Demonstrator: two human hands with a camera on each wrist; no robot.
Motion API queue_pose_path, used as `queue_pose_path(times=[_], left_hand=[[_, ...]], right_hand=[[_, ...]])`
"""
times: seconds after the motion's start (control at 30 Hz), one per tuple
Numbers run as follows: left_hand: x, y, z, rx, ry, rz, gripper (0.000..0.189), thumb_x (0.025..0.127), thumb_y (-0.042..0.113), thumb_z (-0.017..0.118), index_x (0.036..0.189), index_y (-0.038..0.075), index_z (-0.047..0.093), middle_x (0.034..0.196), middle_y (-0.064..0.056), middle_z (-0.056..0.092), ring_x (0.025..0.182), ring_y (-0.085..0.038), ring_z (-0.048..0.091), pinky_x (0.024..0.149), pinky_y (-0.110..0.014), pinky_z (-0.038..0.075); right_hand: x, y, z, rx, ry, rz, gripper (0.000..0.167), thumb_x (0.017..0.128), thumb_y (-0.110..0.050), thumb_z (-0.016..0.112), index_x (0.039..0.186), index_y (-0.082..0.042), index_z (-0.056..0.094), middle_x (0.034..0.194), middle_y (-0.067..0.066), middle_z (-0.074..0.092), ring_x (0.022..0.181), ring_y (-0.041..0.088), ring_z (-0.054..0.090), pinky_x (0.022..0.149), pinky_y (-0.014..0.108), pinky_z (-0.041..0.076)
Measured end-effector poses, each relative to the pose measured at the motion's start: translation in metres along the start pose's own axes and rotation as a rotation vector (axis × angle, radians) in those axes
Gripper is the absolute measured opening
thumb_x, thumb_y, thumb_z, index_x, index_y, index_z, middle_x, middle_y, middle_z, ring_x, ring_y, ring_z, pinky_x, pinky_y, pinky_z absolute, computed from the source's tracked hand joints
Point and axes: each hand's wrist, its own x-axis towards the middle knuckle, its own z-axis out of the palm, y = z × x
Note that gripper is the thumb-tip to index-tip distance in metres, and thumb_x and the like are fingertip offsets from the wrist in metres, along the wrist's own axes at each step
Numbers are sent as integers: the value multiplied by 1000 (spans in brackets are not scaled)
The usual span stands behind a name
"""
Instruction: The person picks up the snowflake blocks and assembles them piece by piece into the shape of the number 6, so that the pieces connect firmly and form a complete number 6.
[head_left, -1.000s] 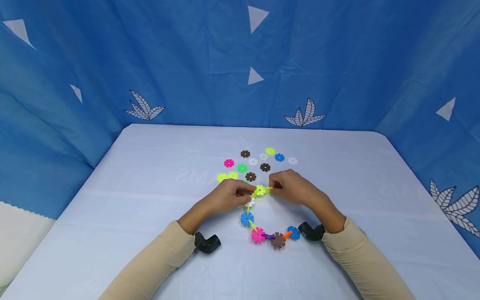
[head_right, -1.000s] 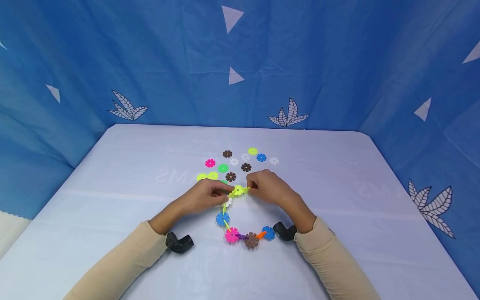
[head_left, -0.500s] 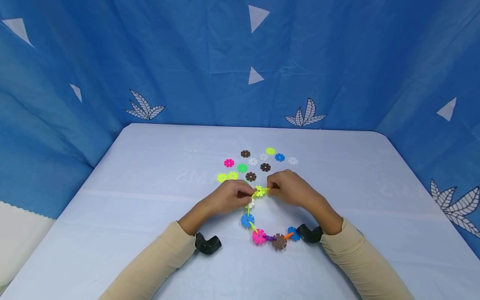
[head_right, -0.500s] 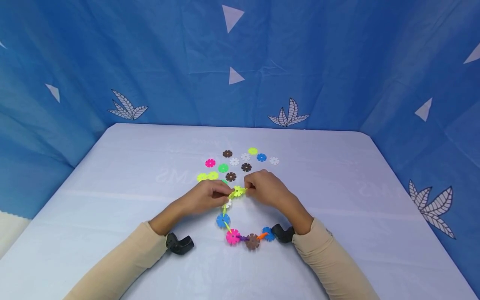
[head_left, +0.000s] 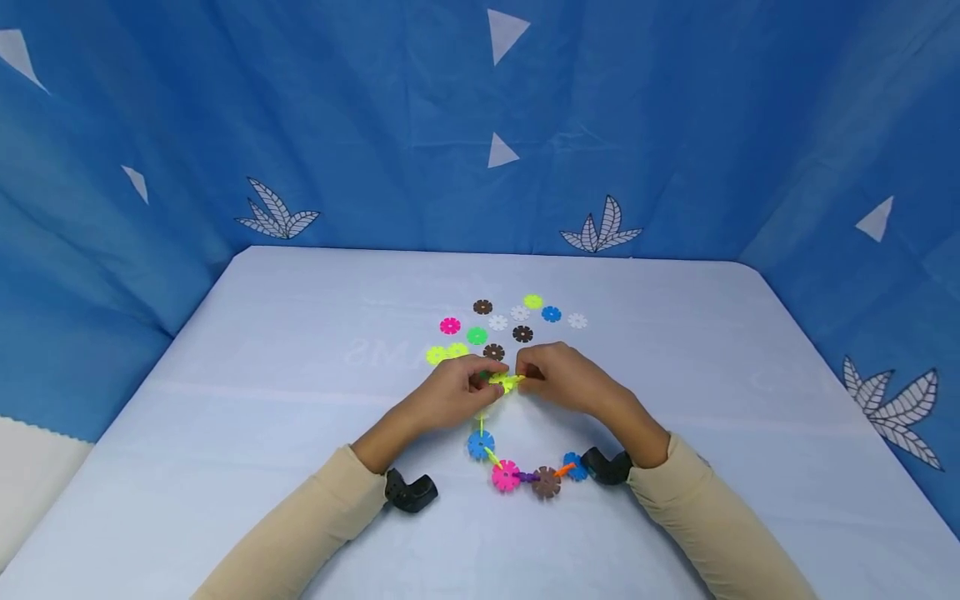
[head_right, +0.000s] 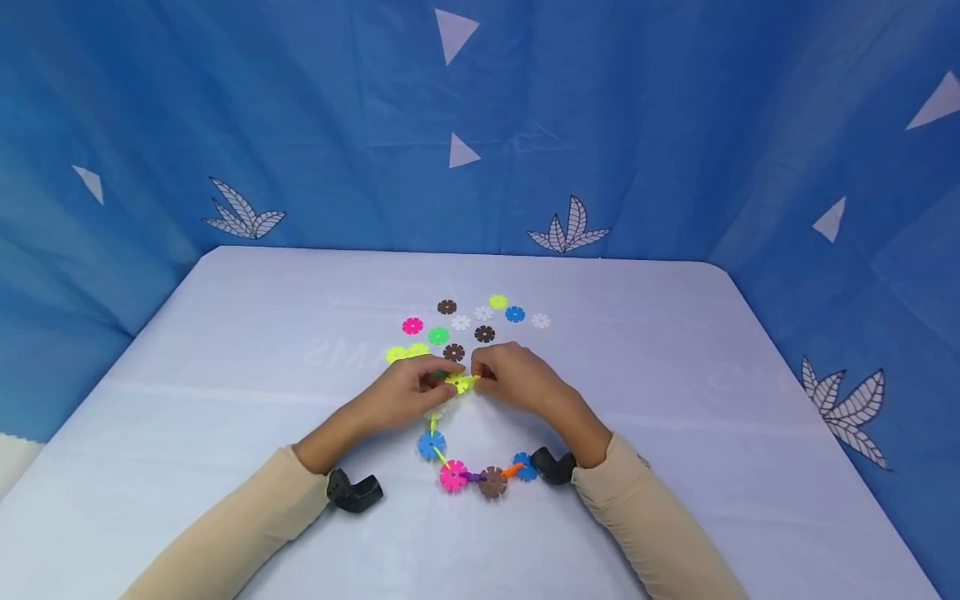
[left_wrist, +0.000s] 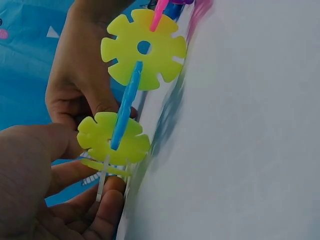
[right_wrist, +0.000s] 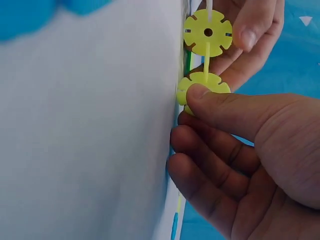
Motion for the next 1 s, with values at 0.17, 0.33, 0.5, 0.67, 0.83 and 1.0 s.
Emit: queue_pose_path(times=[0.17,0.33,0.5,0.67,0.83,1.0], left_hand=[[-1,0,0,11,4,-19,27,99,9,64,124,2,70,118,-9,67,84,-11,61,72,-27,53],[0,0,1,12,11,-48,26,98,10,65,122,3,71,118,-7,67,84,-12,61,73,-27,53],[1,1,0,7,21,-71,23,99,13,64,120,6,72,115,-4,67,80,-14,58,70,-29,51],[2,1,0,9,22,-70,23,101,14,63,120,7,72,113,-3,67,76,-14,55,69,-29,49],[2,3,-1,28,19,-61,24,100,14,63,121,6,72,106,-2,66,74,-14,52,67,-29,47],[1,2,-3,41,30,-71,24,100,14,63,120,6,72,108,-2,66,74,-14,52,67,-29,47]], right_hand=[[0,6,-1,50,-51,-55,11,89,-6,78,93,-11,69,76,-5,59,71,13,53,65,29,48],[2,33,-27,97,-93,-62,16,91,-5,75,106,-7,71,94,-2,66,88,17,61,80,34,54],[12,71,-57,-5,27,162,21,96,-6,69,117,-3,68,106,10,68,97,27,60,85,43,53],[23,98,-66,-81,28,330,30,97,-9,69,125,0,65,114,18,64,103,33,56,93,48,50],[28,100,-65,-88,34,306,20,94,-6,71,113,0,67,103,15,63,97,32,54,89,48,48],[26,85,-60,-75,19,292,18,93,-4,72,108,-2,63,98,13,63,92,31,55,83,44,50]])
